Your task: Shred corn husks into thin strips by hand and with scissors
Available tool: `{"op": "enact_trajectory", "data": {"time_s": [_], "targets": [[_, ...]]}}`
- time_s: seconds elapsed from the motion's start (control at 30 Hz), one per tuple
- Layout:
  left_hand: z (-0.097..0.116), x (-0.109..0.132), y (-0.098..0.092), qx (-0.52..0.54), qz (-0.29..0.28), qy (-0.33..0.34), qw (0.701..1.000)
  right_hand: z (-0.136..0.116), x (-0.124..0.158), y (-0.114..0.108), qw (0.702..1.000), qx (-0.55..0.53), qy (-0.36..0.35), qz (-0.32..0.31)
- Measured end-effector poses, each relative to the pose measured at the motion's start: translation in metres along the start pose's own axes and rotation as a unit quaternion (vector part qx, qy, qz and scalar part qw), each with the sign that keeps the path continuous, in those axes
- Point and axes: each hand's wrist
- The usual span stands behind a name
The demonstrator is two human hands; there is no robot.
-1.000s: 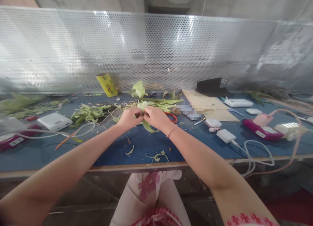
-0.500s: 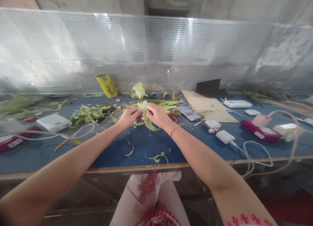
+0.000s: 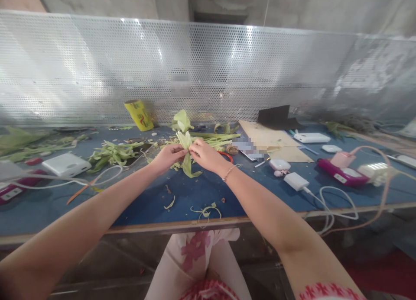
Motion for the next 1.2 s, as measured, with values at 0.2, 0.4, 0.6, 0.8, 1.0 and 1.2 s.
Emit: {"op": "enact_trajectory", "data": {"time_s": [0.2,0.4,0.6,0.8,1.0,1.2], "targets": [[0.003,0.0,-0.001,0.03,0.013,-0.043,0.999,0.009,0.0,-0.028,0.99,0.089,0.081,0.068],[0.001,-0.003,-0.002,0.05,0.036,-0.064,0.996,0.061,0.026,-0.085,0.896,0.209,0.349,0.18],[-0.001,-0.003,-0.001,0.081,0.075,-0.08,0.991,0.085,0.046,-0.082,0.86,0.185,0.469,0.078],[0.0,-0.004,-0.005,0.077,0.135,-0.052,0.987,0.08,0.04,-0.083,0.863,0.201,0.452,0.105],[0.003,-0.007,-0.011,0.162,0.197,-0.042,0.966,0.041,0.016,-0.071,0.933,0.172,0.312,0.044],[0.01,-0.007,-0.015,0.229,0.202,-0.01,0.952,0.016,0.009,-0.041,0.879,0.216,0.375,-0.201]]}}
Point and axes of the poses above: each hand's wrist, its own x-axis away from the middle knuckle, its own y-axis out of the palm, z = x × y, and after that the axes turned 13 degrees about -x, right-handed
